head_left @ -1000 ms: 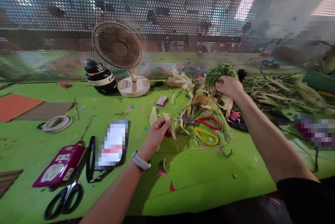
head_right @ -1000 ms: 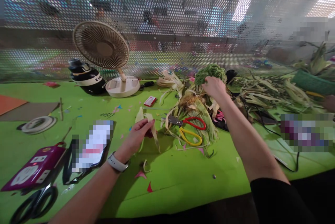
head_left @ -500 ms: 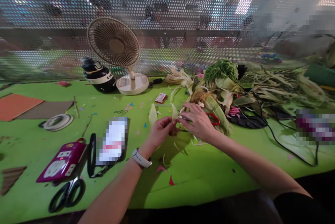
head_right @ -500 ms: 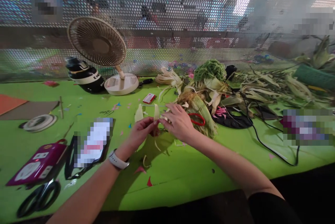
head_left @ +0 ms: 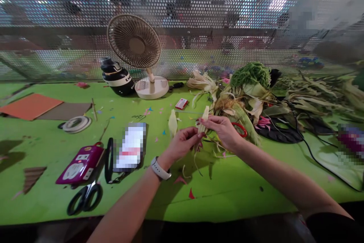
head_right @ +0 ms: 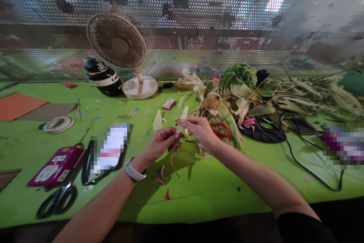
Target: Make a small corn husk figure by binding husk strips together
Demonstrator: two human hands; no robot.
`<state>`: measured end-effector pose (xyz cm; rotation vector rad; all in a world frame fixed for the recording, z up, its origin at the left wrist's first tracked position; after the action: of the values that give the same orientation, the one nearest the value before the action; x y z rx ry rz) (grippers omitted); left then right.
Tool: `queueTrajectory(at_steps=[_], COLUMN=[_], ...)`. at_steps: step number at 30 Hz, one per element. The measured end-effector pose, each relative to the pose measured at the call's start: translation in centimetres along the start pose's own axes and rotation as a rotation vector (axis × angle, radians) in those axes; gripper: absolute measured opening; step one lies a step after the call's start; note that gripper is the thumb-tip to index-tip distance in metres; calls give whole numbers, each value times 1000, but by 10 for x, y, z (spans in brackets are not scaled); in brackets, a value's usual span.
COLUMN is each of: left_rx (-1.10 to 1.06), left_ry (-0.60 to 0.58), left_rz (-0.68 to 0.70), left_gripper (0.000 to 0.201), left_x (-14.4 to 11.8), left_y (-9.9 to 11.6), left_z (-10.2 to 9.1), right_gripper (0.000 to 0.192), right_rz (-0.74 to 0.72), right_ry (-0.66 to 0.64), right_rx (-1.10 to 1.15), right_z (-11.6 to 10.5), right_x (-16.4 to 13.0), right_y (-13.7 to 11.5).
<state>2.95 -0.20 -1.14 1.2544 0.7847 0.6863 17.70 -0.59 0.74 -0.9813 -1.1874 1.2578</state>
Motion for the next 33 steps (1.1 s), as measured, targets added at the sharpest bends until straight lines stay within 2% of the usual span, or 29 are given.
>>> queueTrajectory(at_steps=[6, 11, 14, 18, 21, 22, 23, 24, 25, 28, 29, 31, 33], left_rx=[-14, -24, -4, 43, 84, 88, 87, 81, 70, 28, 21, 59, 208], left_ry=[-34, -125, -257, -498, -691, -720, -697, -608, -452, 157, 274, 370, 454], left_rz=[-101, -158, -234, -375, -495, -508, -489, -435, -349, -87, -58, -63, -72], left_gripper=[36, 37, 34, 28, 30, 33, 35, 36, 35, 28, 27, 30, 32], left_x=[-4, -5, -9, -19, -28, -29, -28, -25, -21, -7, -4, 1, 2], left_y=[2, 2, 2, 4, 9, 11, 14, 18, 21, 28, 28, 26, 24], left_z=[-2, -4, 0, 4, 1, -1, -5, -10, -16, -39, -45, -55, -66], right_gripper=[17, 22, 25, 26, 28, 28, 28, 29, 29, 30, 30, 30, 30], right_rz=[-4, 49, 52, -37, -87, -92, -93, -86, -70, 18, 49, 101, 140], right_ry=[95, 153, 218, 283, 338, 352, 364, 365, 354, 288, 264, 216, 162], right_rx=[53, 97, 137, 128, 106, 96, 87, 81, 79, 89, 92, 97, 101], right_z=[2, 0, -5, -16, -26, -29, -31, -33, -33, -29, -26, -19, -12], right_x=[8, 13, 13, 16, 18, 19, 20, 20, 20, 19, 17, 15, 12], right_y=[-6, -6, -9, -23, -33, -35, -36, -36, -35, -27, -24, -17, -10])
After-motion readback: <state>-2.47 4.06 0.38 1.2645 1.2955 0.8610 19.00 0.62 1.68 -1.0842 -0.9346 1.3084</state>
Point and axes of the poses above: each hand's wrist, its own x-axis towards the middle knuckle, its own z-axis out of the palm, y = z × x, the point moved 2 cm from there along x, towards the middle knuckle, and after that the axes turned 4 degrees about -z, right-handed, at the moved point
